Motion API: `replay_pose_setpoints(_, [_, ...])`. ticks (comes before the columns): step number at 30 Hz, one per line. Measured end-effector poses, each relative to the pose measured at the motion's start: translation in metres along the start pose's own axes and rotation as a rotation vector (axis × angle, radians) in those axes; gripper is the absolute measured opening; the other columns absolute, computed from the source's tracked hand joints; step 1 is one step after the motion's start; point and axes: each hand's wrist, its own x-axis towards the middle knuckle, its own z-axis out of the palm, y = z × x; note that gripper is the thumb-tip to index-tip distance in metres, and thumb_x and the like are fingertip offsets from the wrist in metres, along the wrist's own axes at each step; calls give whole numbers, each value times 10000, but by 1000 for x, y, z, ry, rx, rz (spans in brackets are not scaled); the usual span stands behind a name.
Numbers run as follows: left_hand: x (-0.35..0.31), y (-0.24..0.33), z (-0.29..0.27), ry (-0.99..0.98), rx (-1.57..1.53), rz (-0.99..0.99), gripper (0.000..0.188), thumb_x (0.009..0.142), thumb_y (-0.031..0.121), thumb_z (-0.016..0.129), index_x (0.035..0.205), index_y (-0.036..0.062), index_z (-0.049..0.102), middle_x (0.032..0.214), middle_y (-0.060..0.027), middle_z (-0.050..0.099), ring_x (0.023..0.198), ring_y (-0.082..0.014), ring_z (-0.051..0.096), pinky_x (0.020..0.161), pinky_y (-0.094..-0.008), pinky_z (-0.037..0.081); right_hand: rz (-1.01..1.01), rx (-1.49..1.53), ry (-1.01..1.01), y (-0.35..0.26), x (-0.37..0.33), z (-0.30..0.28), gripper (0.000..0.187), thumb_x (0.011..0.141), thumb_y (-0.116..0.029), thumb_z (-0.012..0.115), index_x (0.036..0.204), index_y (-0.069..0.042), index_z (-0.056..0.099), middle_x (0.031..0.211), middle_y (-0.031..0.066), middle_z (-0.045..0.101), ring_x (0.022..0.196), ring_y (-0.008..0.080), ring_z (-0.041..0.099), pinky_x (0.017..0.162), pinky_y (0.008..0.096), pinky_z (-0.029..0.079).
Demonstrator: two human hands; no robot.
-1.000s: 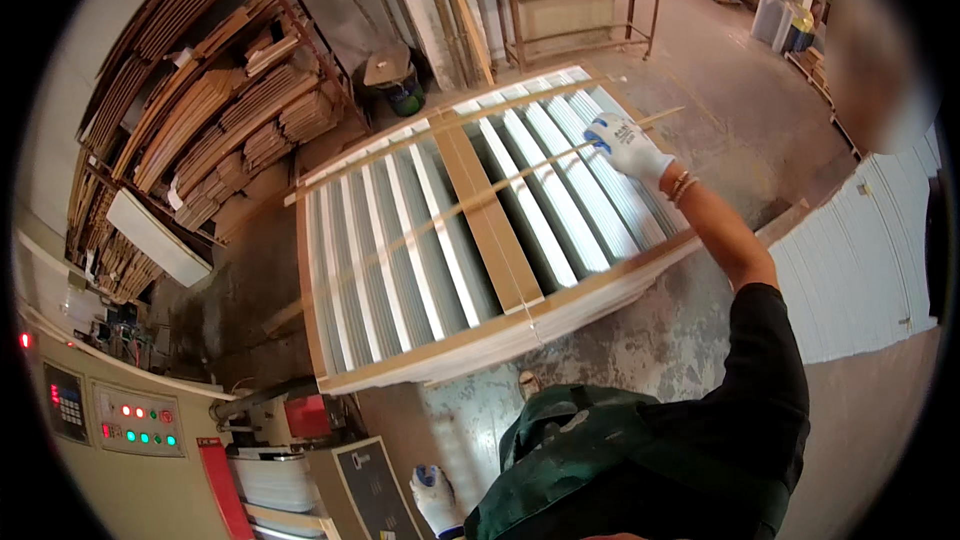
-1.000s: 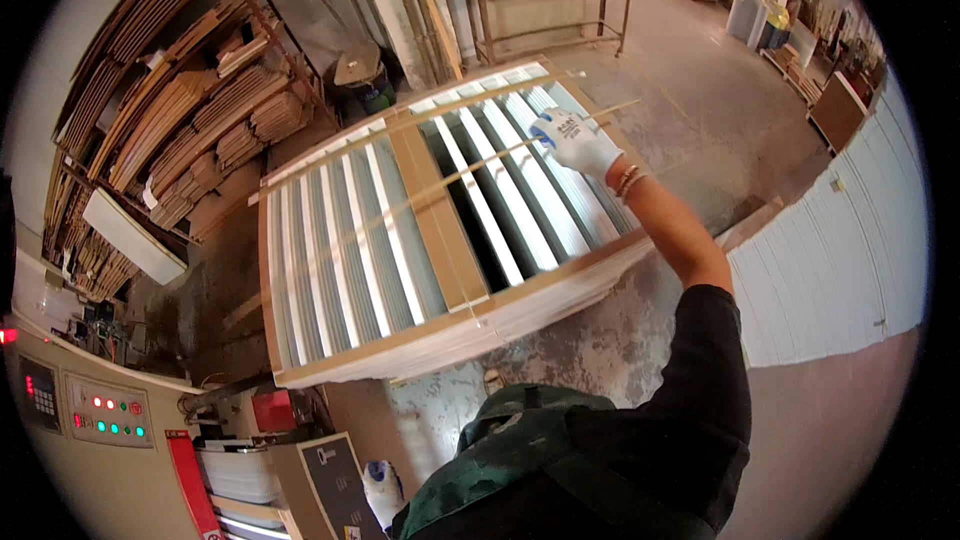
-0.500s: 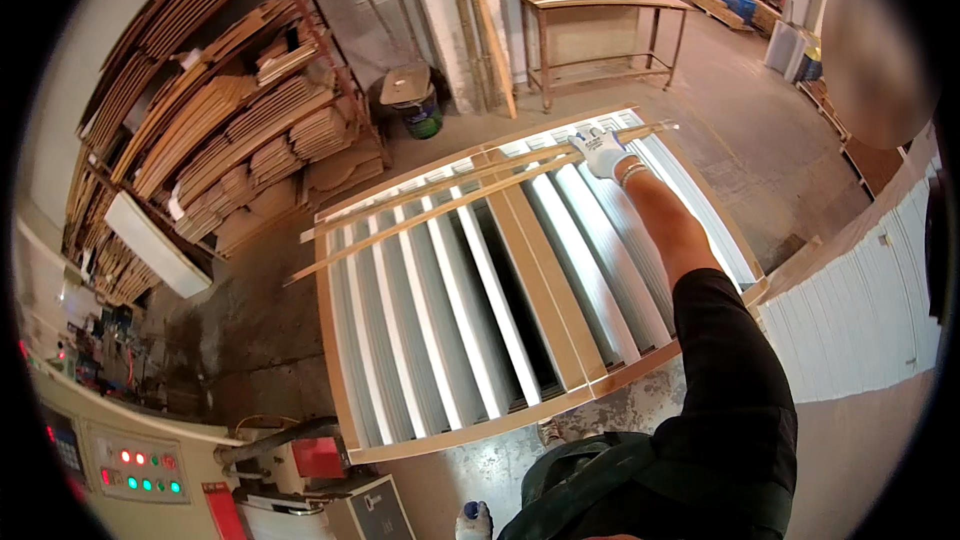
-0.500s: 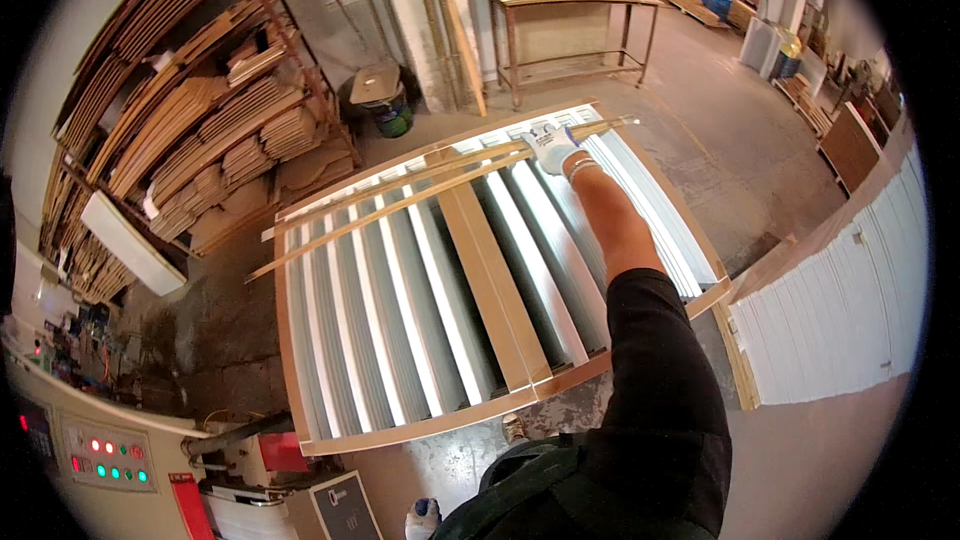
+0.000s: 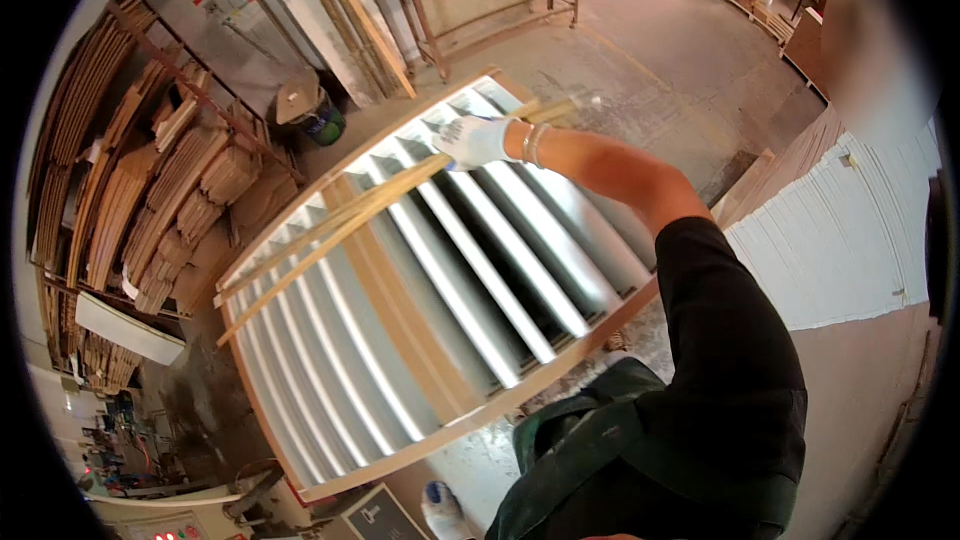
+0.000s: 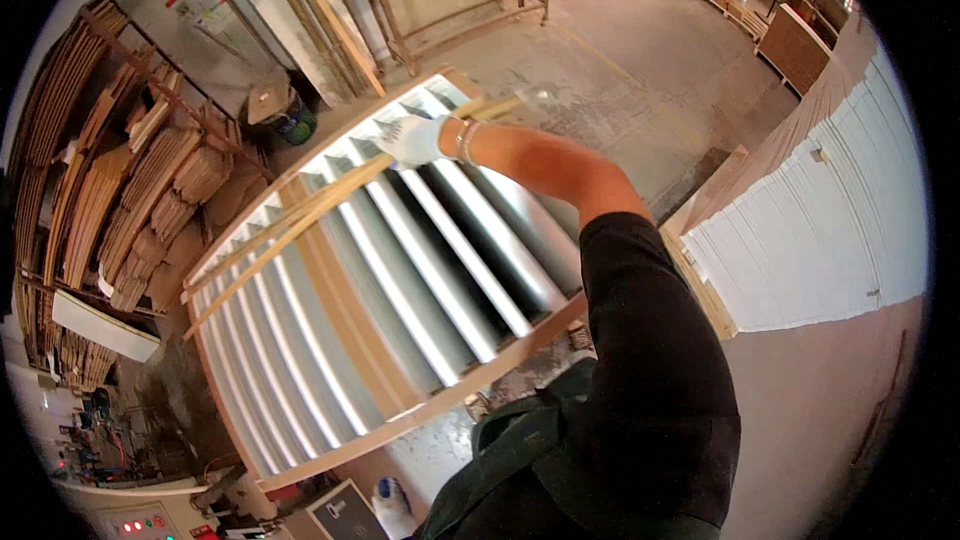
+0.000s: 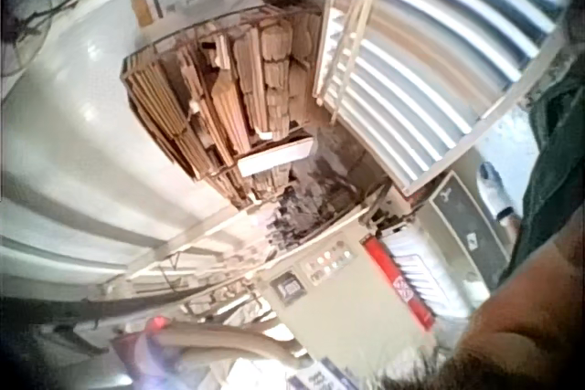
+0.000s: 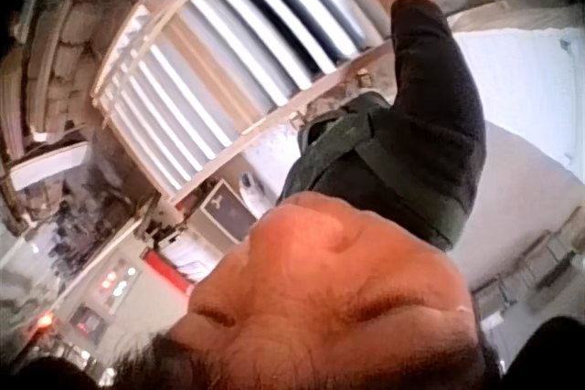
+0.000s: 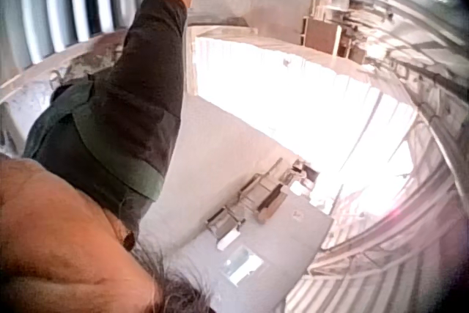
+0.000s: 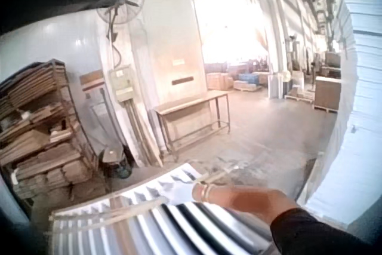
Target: The person repeatedly picks up rectangular wooden frames with white slats from a stack and feeds them into a UV coating machine. They place each frame onto the machine's rollers, wait for it to pass through, and then retrieve it to place it back onto the stack. This cycle is performed continuously throughout the clip.
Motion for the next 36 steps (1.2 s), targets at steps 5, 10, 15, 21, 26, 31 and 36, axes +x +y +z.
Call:
replay_pose_setpoints(5, [-116, 122, 45, 306, 181, 10, 414, 1053, 273, 600, 1299, -59, 628, 1276, -241, 674, 1199, -308, 636, 1041, -374, 491, 105, 262, 168, 26, -69, -114, 507, 860, -385, 768, 1144, 0, 600, 886, 203, 688, 868, 365, 703, 775, 450, 553])
replay_pose_setpoints(10, [-149, 182, 81, 390, 79, 212, 346, 1039, 226, 609, 1297, -1, 655, 1122, -129, 713, 908, -213, 655, 789, -340, 520, 397, 277, -27, 92, -162, -201, 518, 911, -456, 718, 1265, -88, 634, 1108, 146, 722, 1070, 318, 692, 898, 442, 561])
replay_pose_setpoints(15, [-117, 260, 151, 61, 35, 469, 417, 1041, 147, 599, 1373, -100, 549, 1368, -229, 605, 1230, -303, 601, 1073, -386, 460, 642, 205, 36, 160, -249, -202, 495, 905, -393, 718, 1315, -130, 626, 1175, 119, 697, 1123, 291, 675, 933, 450, 539])
replay_pose_setpoints(21, [-140, 339, 271, -180, 294, 767, 431, 1019, 128, 594, 1407, -49, 526, 1429, -227, 540, 1319, -344, 544, 1110, -455, 449, 740, 39, 26, 212, -300, -137, 330, 943, -190, 639, 1251, -72, 662, 1201, 154, 704, 1068, 332, 703, 858, 477, 596])
replay_pose_setpoints(26, [-158, 357, 352, -21, 492, 884, 473, 953, 106, 648, 1396, -16, 540, 1397, -235, 536, 1325, -421, 504, 1127, -481, 404, 635, -16, 51, 275, -309, -10, 332, 936, -111, 580, 1251, -45, 662, 1261, 170, 687, 1169, 330, 667, 960, 439, 550])
replay_pose_setpoints(31, [-165, 347, 403, 148, 485, 578, 511, 953, 93, 629, 1443, 6, 514, 1449, -240, 502, 1355, -417, 490, 1140, -491, 412, 593, 195, -176, 321, -224, 93, 339, 900, -80, 597, 1223, -54, 695, 1268, 150, 710, 1189, 311, 673, 954, 430, 551])
replay_pose_setpoints(36, [-169, 363, 427, 233, 623, 406, 537, 909, 162, 666, 1406, 9, 530, 1461, -181, 528, 1396, -445, 416, 1166, -576, 321, 461, 449, -391, 315, -102, 157, 309, 904, -125, 630, 1203, -59, 675, 1276, 168, 686, 1186, 327, 669, 956, 445, 557])
